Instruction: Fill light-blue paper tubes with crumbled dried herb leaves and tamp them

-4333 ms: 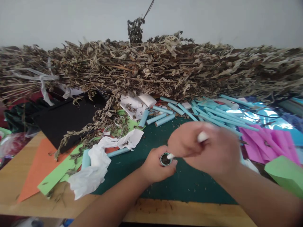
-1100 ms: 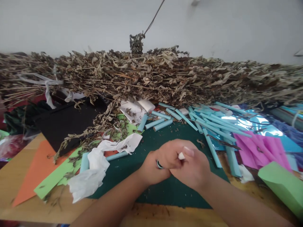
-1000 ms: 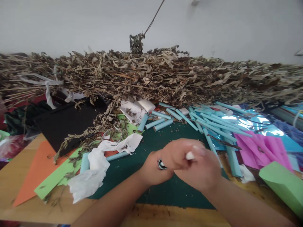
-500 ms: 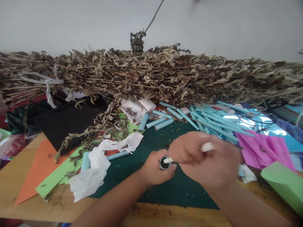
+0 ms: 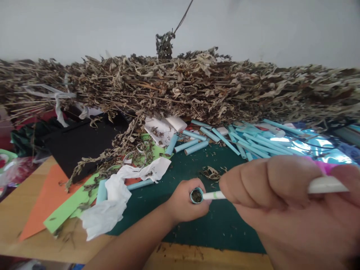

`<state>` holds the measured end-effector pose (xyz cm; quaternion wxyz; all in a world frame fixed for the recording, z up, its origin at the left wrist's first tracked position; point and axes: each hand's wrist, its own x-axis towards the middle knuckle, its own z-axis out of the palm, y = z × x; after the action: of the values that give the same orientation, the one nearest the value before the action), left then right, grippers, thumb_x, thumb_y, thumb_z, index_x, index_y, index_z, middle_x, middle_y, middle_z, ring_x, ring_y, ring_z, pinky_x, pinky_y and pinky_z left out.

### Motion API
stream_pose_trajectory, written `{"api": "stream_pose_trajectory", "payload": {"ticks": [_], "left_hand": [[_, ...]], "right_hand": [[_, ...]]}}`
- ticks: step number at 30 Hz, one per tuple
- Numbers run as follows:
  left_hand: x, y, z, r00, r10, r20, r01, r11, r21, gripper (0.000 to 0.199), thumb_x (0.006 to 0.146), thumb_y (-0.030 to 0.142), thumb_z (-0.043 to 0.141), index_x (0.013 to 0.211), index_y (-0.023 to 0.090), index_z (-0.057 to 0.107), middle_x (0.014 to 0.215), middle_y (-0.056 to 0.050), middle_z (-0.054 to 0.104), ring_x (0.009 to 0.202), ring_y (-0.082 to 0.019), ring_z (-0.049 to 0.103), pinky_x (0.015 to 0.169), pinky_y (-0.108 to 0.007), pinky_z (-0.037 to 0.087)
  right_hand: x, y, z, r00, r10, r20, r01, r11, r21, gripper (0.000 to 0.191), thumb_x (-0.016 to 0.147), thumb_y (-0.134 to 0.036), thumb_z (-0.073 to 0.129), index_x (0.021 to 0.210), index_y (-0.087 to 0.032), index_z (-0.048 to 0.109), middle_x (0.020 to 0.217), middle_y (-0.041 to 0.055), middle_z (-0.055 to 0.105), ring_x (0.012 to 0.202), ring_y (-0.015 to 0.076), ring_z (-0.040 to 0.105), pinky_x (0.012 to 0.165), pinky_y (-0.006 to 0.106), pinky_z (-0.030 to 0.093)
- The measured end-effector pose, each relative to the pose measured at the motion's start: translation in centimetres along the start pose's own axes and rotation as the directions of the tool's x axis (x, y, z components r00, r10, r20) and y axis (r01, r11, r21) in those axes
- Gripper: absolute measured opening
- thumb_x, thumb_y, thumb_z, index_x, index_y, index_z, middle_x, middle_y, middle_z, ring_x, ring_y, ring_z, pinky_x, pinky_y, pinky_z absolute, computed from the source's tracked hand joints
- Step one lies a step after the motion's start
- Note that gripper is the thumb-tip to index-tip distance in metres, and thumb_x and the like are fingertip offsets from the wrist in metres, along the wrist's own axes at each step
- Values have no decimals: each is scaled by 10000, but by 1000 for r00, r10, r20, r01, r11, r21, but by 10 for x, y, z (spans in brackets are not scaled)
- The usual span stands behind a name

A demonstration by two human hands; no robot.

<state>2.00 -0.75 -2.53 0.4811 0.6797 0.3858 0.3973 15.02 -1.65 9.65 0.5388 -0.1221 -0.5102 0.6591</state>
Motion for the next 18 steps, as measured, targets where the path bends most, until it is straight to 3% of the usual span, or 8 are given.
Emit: {"api": "stream_pose_trajectory", "payload": {"ticks": [7,12,15,18], "left_hand": [[0,4,-2,1000,-3,-5,3,1000,17,81,561,183,529,572,140,462,529,20,459,496,-72,374,485,-184,354],[3,5,-3,1000,5,18,-4,1000,-27,161,511,179,548,515,157,388,458,55,372,452,-55,300,416,-170,286],[3,1,-2,1000,14,16,-14,999,-34,131,518,175,536,540,153,409,479,46,403,459,-59,332,434,-175,303],[2,-1,-1,1000,6,3,-6,1000,-13,106,519,180,528,560,147,436,505,31,434,478,-68,356,463,-185,336]], "right_hand": [[6,33,3,999,-25,37,27,998,-50,372,756,-415,322,472,-179,280,422,-27,237,395,108,265,409,268,249],[-5,39,7,998,-35,-45,27,984,-175,432,754,-473,383,461,-175,272,416,-29,256,409,112,302,439,281,303],[-4,36,6,995,-45,-86,35,993,-112,405,756,-439,364,463,-175,270,418,-27,254,408,113,296,425,274,291],[1,37,2,997,-67,-28,66,997,-38,367,742,-409,333,469,-175,260,418,-28,239,391,106,261,414,274,262]]}}
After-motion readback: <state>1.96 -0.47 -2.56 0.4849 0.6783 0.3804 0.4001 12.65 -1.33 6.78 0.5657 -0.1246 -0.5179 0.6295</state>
